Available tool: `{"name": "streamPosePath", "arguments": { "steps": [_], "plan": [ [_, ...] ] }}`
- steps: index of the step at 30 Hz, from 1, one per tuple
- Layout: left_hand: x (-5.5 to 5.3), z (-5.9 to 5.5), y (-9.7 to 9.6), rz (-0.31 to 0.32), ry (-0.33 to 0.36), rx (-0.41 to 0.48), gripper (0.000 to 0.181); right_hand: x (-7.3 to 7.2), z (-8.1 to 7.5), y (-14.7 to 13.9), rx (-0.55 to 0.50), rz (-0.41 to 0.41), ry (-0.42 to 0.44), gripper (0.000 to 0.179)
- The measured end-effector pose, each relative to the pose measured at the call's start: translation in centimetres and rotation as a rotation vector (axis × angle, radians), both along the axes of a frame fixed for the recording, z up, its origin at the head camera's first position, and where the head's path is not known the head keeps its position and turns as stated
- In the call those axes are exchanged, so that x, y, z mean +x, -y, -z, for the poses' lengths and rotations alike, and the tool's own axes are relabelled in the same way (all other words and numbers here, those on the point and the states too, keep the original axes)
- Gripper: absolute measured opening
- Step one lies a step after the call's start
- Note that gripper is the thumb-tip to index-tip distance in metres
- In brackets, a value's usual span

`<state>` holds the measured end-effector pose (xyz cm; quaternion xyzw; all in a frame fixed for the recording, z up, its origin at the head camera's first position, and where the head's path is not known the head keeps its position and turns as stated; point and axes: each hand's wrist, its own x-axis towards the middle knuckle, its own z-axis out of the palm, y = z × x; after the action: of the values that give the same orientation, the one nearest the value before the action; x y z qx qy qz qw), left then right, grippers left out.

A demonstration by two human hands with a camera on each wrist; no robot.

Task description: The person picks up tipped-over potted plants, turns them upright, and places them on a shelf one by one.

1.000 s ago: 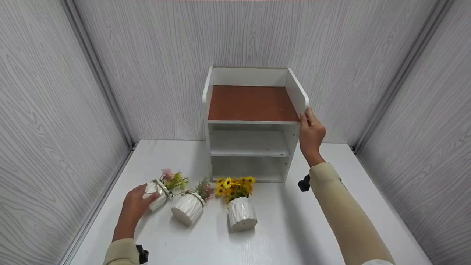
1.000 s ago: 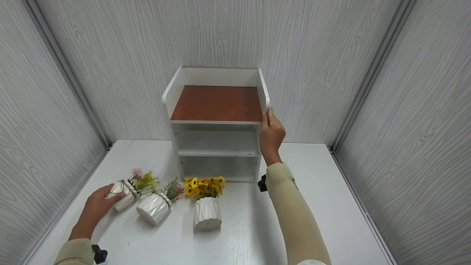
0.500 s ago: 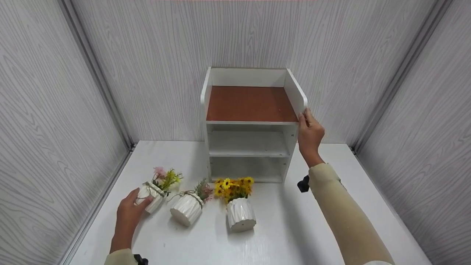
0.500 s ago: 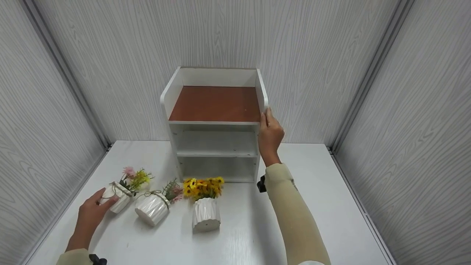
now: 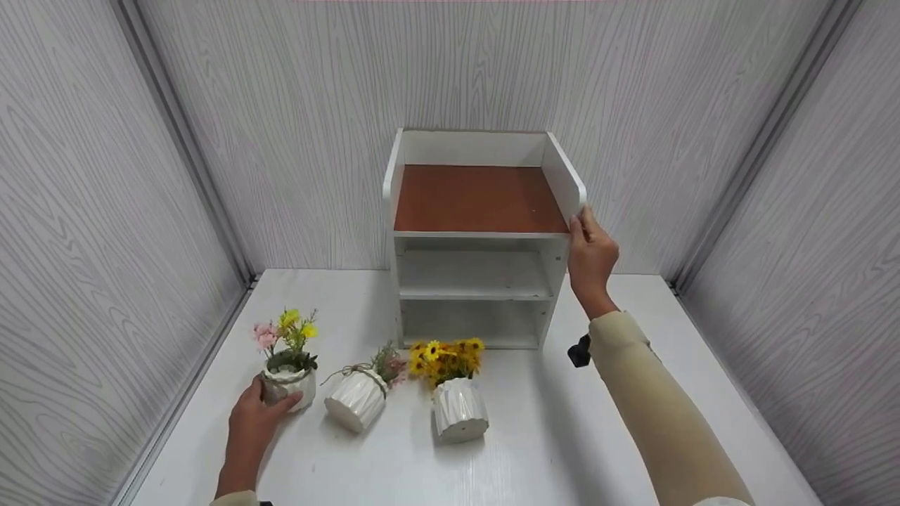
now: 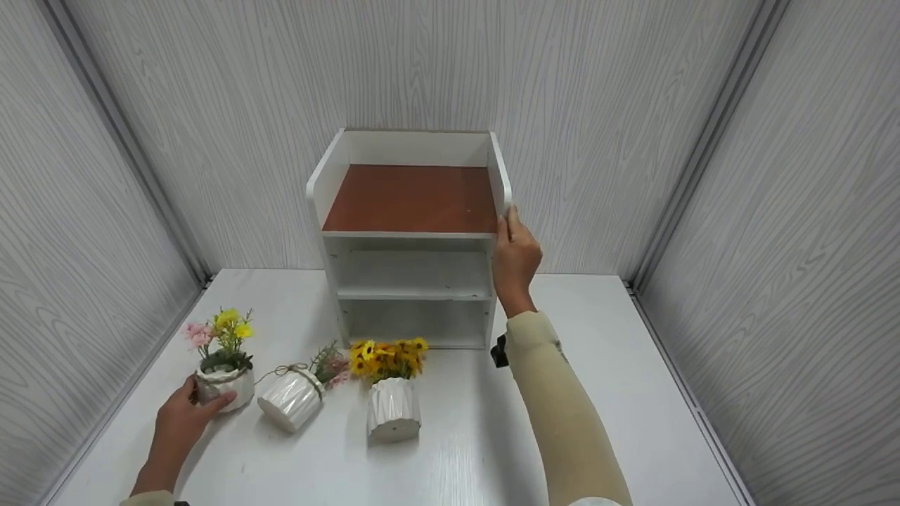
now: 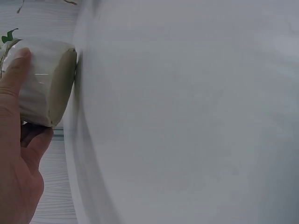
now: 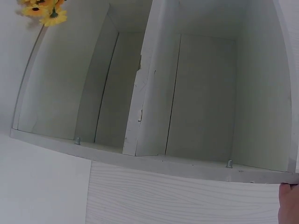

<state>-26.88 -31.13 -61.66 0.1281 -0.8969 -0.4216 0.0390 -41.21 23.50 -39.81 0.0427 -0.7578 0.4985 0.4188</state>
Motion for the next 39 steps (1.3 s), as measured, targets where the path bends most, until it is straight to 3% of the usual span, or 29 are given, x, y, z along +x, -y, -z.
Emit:
{"name": "streamPosePath", "arguments": {
  "steps": [6, 14, 18, 26, 34, 39],
  "plan": [
    [-0.3, 0.4, -0.2, -0.003, -0.001, 0.043, 0.116, 0.1, 0.0, 0.0, -0.008, 0.0, 0.016, 0.042],
    [-0.6, 1.1, -1.1, 0.022, -0.053, 0.102, 0.107, 0.0, -0.1, 0.0, -0.012, 0.015, 0.023, 0.042],
    [-0.6, 1.6, -1.1, 0.003, -0.08, 0.101, 0.1, -0.1, -0.1, 0.4, 0.003, -0.002, 0.032, 0.042],
    [-1.3, 2.3, -1.5, 0.01, -0.102, 0.14, 0.107, 0.0, -0.2, 0.6, 0.036, 0.04, 0.03, 0.038],
    [-1.0, 2.2, -1.8, 0.047, -0.086, 0.165, 0.109, 0.1, -0.2, 0.2, 0.026, 0.03, 0.037, 0.041],
    [-0.9, 1.4, -2.1, 0.051, -0.092, 0.13, 0.111, 0.1, -0.2, 0.1, 0.031, 0.046, 0.024, 0.04]
  ]
}}
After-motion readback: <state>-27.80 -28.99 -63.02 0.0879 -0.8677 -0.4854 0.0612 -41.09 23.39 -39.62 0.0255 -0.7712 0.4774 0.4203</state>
